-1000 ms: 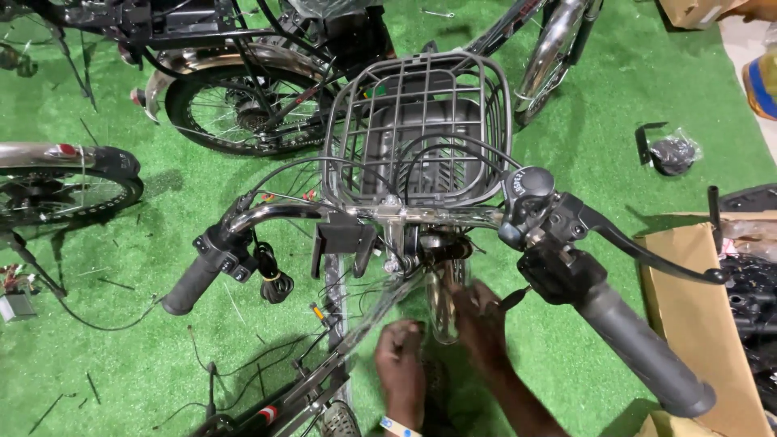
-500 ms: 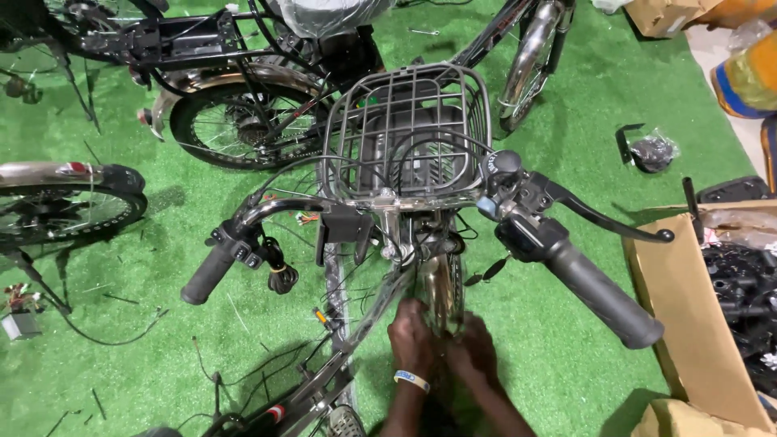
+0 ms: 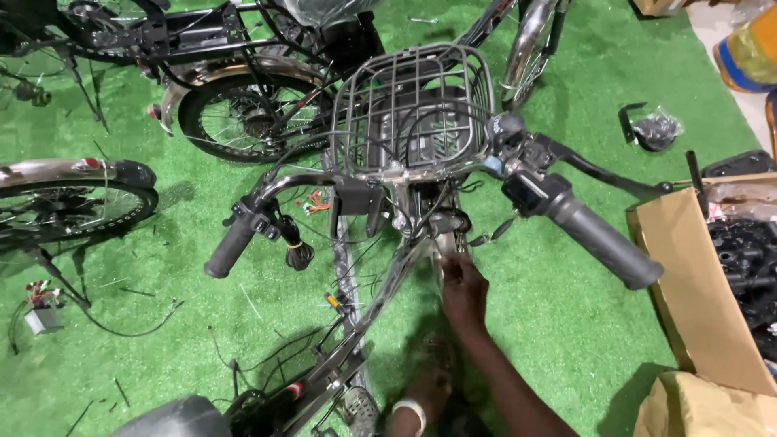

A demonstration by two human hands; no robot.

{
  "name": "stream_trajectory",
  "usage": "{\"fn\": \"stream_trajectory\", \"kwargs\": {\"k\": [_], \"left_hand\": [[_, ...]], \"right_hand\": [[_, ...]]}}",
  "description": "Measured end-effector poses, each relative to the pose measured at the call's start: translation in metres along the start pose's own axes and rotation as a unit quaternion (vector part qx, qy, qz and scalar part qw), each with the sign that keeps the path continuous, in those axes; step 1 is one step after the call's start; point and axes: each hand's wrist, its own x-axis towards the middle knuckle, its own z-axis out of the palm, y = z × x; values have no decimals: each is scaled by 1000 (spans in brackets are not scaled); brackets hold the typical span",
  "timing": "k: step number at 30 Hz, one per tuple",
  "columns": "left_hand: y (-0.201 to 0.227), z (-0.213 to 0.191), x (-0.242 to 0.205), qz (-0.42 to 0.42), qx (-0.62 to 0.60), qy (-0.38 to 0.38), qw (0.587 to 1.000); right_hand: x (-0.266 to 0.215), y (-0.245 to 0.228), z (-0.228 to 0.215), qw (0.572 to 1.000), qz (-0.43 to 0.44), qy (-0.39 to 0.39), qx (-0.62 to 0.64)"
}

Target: The person works on the handlebar area of a bicycle, organizing and securing wires near the stem and basket. They use their hands to route cables and tighten components on the handlebar assembly.

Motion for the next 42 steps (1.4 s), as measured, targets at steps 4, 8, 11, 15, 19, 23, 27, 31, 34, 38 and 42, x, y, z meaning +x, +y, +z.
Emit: {"fn": "stream_trajectory", "kwargs": {"k": [4, 8, 11, 15, 19, 23, 27, 31, 34, 38, 42], "left_hand": [[96, -114, -47, 144, -192, 156, 958], [157, -156, -61, 286, -295, 235, 881], [172, -158, -42, 218, -319, 309, 869], [150, -114, -26, 244, -282, 388, 843], [47, -33, -43, 126, -98, 187, 969], [-22, 35, -37, 173, -78, 162, 968], [21, -2, -72, 308, -57, -3, 950], [39, -53, -33, 329, 18, 53, 943], [98, -116, -50, 164, -260, 166, 937], [170, -158, -72, 181, -340, 240, 891], [158, -126, 2, 53, -225, 356, 905]], "right_hand": [[-81, 90, -18, 994, 31, -85, -68], [-154, 125, -20, 920, 131, -221, -297], [-162, 123, -14, 879, 46, -268, -392], [-164, 77, -25, 810, 201, -404, -374], [-123, -4, -37, 907, 243, -260, -225], [-70, -48, -40, 967, 215, -133, -42], [-26, -54, -11, 959, 133, -165, 190], [-50, -29, -16, 955, 116, -72, 262], [-92, -25, -35, 988, 126, -75, 57], [-144, 13, -41, 948, 201, -191, -155], [-150, 76, -12, 909, 186, -254, -274]]}}
